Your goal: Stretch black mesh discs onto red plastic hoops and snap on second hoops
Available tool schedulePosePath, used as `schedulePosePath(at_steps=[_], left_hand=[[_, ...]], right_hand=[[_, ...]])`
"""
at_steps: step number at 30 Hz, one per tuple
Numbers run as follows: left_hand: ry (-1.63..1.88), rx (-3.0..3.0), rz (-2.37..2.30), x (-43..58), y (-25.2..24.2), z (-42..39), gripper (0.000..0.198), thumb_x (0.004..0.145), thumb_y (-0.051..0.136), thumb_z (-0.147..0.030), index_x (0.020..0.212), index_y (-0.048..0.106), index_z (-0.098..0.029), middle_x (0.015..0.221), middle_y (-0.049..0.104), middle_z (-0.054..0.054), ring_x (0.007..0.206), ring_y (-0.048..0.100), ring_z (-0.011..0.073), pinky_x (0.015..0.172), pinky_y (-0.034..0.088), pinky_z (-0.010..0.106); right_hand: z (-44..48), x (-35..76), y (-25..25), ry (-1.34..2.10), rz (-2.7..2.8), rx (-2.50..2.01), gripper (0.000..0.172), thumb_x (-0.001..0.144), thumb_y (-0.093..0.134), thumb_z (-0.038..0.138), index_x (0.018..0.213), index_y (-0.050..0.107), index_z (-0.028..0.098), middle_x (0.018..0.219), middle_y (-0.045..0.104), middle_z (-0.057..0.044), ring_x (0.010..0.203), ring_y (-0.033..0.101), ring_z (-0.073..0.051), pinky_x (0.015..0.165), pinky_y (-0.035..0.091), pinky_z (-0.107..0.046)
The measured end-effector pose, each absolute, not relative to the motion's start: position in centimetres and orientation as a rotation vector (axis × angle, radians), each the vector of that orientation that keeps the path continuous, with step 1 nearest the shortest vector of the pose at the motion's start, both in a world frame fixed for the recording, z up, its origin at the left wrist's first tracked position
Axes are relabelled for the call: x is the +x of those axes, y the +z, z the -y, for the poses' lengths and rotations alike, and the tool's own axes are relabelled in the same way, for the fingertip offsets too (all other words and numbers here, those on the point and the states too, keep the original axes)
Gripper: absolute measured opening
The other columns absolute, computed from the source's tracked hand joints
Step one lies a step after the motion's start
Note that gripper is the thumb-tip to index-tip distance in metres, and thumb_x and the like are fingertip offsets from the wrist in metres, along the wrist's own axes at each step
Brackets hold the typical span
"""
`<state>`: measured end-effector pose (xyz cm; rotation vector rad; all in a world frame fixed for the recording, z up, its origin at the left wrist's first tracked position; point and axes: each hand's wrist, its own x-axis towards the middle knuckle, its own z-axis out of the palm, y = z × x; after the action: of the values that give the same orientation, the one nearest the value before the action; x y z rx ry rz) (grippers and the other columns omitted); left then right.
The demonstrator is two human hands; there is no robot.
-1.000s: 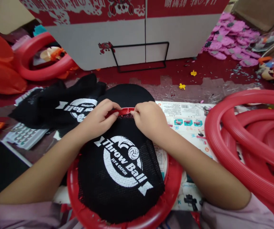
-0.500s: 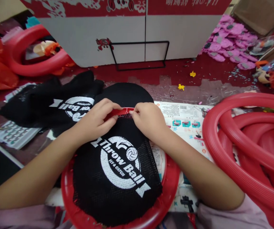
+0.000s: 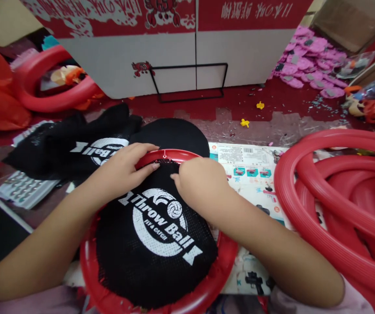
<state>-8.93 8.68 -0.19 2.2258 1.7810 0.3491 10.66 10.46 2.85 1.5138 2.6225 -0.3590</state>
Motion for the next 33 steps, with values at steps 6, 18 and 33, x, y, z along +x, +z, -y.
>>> schedulePosePath(at_steps=[6, 18, 33], left_hand=[[0.079, 2.192, -1.996, -9.0, 1.2, -7.4, 0.051, 0.09, 0.048, -0.036, 0.137, 0.047, -0.016, 0.115, 0.061, 0.016, 0.105, 0.061, 0.0337, 0.09, 0.05, 0.049], [0.464, 2.164, -1.379, -9.0, 0.3, -9.6, 0.025, 0.089, 0.05, -0.029, 0.102, 0.067, -0.018, 0.126, 0.06, 0.009, 0.121, 0.054, 0.0221, 0.105, 0.042, 0.039], [0.667, 1.975, -1.506, -8.2, -0.5, -9.4, 0.01, 0.083, 0.055, -0.024, 0.078, 0.061, -0.017, 0.091, 0.053, 0.003, 0.087, 0.056, 0.017, 0.079, 0.046, 0.033]], right_hand=[[-10.3, 10.3, 2.2, -0.392, -2.684, 1.43, 0.025, 0.089, 0.051, 0.027, 0.077, 0.071, 0.016, 0.076, 0.071, -0.011, 0.07, 0.064, -0.024, 0.053, 0.023, -0.03], [-11.4, 10.7, 0.8, -0.905, -2.814, 1.667, 0.012, 0.075, 0.065, 0.019, 0.08, 0.054, 0.02, 0.074, 0.062, 0.002, 0.066, 0.051, -0.012, 0.057, 0.028, -0.024], [-11.9, 10.6, 0.0, -1.146, -2.923, 1.71, 0.005, 0.077, 0.065, 0.016, 0.075, 0.061, 0.018, 0.068, 0.061, 0.004, 0.063, 0.051, -0.01, 0.06, 0.032, -0.022]])
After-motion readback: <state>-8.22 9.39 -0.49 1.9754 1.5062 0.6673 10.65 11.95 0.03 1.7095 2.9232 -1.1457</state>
